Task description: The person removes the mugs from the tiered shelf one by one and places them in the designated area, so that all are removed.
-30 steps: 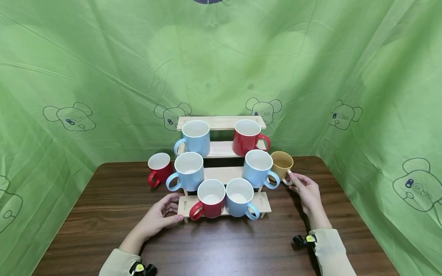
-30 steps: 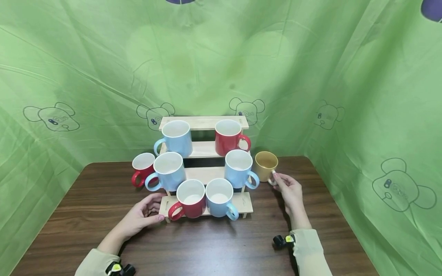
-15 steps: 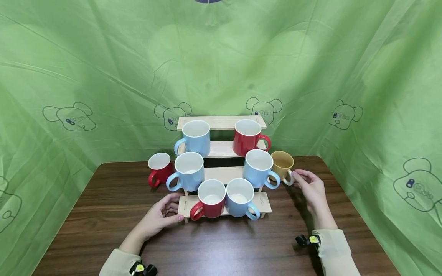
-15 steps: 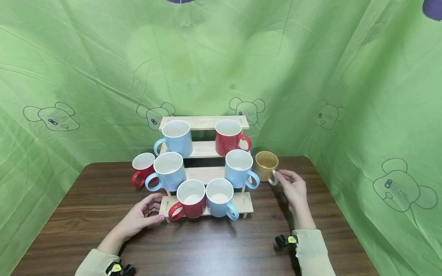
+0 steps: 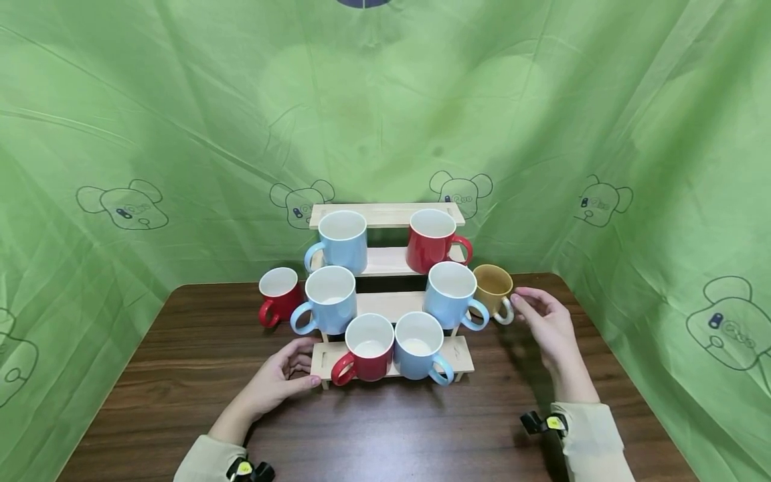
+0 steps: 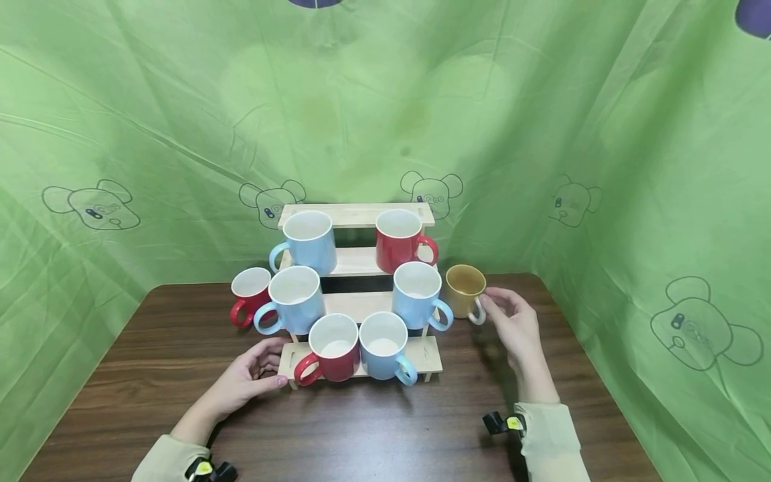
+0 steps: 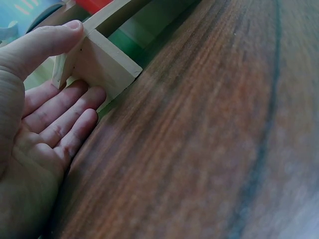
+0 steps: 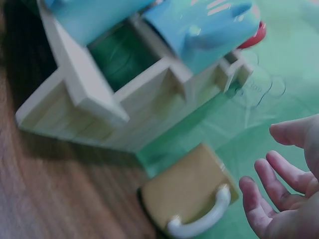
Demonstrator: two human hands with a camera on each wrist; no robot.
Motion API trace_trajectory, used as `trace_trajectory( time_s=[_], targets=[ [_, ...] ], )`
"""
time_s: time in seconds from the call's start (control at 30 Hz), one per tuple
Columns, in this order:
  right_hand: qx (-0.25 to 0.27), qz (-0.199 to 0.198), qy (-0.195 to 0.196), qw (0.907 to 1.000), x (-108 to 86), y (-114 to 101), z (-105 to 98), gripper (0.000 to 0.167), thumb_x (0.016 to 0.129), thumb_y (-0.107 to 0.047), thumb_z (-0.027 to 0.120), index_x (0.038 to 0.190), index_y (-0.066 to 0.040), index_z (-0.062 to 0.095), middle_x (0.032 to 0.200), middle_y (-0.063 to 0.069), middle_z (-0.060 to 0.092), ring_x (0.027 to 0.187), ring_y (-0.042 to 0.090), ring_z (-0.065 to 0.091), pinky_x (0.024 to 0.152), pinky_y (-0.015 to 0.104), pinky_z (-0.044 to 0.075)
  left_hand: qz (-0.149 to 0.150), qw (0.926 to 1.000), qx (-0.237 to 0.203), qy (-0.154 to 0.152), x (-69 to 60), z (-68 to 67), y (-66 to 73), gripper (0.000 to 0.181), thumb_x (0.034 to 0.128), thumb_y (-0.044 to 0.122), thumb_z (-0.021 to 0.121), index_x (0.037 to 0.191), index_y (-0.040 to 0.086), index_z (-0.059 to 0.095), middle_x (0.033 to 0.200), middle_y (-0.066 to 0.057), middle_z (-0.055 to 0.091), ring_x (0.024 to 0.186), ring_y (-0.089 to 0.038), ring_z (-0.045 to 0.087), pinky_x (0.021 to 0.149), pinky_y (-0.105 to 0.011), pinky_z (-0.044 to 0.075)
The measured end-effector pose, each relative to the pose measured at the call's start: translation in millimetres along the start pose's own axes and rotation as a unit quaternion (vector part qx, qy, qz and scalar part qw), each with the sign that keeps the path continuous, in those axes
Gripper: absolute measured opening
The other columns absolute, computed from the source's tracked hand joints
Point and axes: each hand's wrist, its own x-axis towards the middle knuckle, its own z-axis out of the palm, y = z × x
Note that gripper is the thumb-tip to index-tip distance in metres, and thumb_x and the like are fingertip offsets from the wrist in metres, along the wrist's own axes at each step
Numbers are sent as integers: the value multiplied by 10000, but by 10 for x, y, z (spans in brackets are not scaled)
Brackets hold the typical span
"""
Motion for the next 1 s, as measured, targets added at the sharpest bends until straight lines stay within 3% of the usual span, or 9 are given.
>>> trace_trajectory(
  time_s=[0.1,0.3,0.47,0.67,0.8,0.9,1.0],
  targets=[
    [15,-251,-148,9996,-30,-127,18,377,1027,-104,783,1313,109,661,1054,-72,763,926,95,706,779,192,592,16,10000,8,11,6,5,-1,669,944,3,835,1525,-18,503,1309,-243,656,1079,-236,736,914,-281,601],
    [13,-713,-458,9964,-87,-409,59,243,1042,-100,763,1269,-24,721,1141,-32,761,981,72,719,816,194,597,-14,10000,-22,47,2,16,11,670,943,5,836,1524,-23,503,1317,-249,649,1080,-239,733,912,-280,601],
    [55,-1050,-673,9922,-103,-647,149,285,1055,-81,738,1315,28,697,1154,-46,768,1024,84,723,799,192,598,-7,10000,-41,44,-7,20,10,671,943,-1,834,1524,-36,500,1335,-255,637,1087,-228,730,909,-281,600],
    [-798,-1109,-954,9860,-1,-947,341,431,1073,-191,737,1415,48,632,1244,-45,729,1146,98,681,879,180,568,-6,10000,15,71,-13,0,13,664,941,4,839,1519,-12,513,1317,-244,648,1080,-231,733,910,-277,600],
    [-1402,-1112,-1129,9774,90,-1095,443,484,1082,-286,726,1455,6,623,1340,57,690,1198,127,652,942,174,535,31,10000,15,45,-10,-6,10,665,941,1,837,1521,-13,511,1328,-249,646,1084,-237,735,917,-278,599],
    [-1575,-1055,-1244,9740,156,-1166,497,495,1083,-317,721,1466,-20,623,1383,144,661,1186,178,638,901,201,549,34,10000,29,33,-6,-5,4,667,941,3,838,1523,-10,512,1334,-242,645,1084,-241,735,916,-280,599],
    [-1576,-996,-1357,9731,217,-1202,543,505,1080,-323,725,1473,-23,617,1404,147,651,1191,198,630,885,235,565,5,10000,34,22,-3,-2,1,666,943,8,839,1524,-5,514,1336,-232,645,1081,-245,735,907,-282,601]
  ],
)
